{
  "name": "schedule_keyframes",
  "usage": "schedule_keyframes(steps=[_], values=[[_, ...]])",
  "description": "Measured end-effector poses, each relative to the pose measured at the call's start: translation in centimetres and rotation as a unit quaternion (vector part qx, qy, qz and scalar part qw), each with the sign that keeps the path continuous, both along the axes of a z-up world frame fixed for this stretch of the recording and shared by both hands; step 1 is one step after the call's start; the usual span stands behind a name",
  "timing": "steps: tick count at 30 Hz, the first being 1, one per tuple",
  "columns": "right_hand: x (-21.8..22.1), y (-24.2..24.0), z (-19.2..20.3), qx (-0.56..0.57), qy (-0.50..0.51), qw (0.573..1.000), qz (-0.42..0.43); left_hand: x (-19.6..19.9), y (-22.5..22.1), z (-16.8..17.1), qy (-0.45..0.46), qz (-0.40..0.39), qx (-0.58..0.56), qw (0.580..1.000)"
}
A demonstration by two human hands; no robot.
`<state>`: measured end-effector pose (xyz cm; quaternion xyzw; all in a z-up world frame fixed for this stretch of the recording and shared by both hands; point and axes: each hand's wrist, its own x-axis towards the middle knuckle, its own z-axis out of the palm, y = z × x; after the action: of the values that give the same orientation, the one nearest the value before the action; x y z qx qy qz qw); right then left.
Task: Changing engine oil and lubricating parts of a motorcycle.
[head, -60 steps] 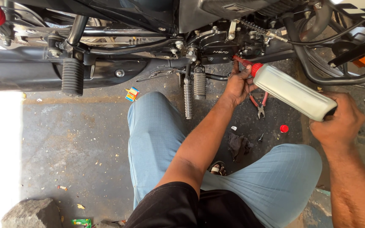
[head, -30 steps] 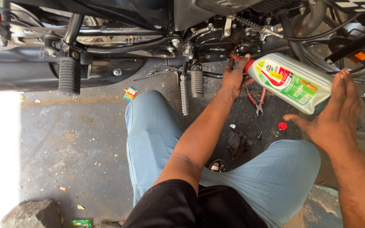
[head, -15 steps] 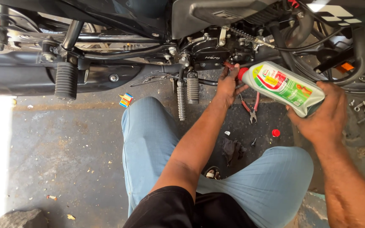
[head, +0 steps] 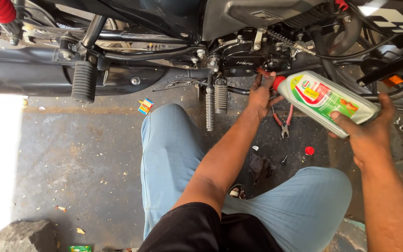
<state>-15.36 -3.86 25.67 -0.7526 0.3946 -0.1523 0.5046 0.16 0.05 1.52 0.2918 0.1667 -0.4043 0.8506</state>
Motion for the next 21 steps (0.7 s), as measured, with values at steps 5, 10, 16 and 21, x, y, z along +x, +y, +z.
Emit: schedule_keyframes(steps=[5,10,16,21], values=[[-3.6,-6.2,-5.6,-0.125,-0.112,0.977,0.131,-0.1,0.1,0.3,0.002,0.004,-0.033,0.999],[-3.9,-5.3,-4.7,-0.181,-0.120,0.965,0.147,-0.6,-0.5,-0.8,-0.002,0.008,-0.079,0.997],[-2.4,-0.9,-1.5,-0.230,-0.065,0.963,0.125,-0.7,-0.2,-0.3,-0.001,0.025,-0.122,0.992],[-3.1,-1.9,-1.7,-0.332,-0.005,0.928,0.167,-1.0,-1.5,-2.1,0.000,0.058,-0.197,0.979]])
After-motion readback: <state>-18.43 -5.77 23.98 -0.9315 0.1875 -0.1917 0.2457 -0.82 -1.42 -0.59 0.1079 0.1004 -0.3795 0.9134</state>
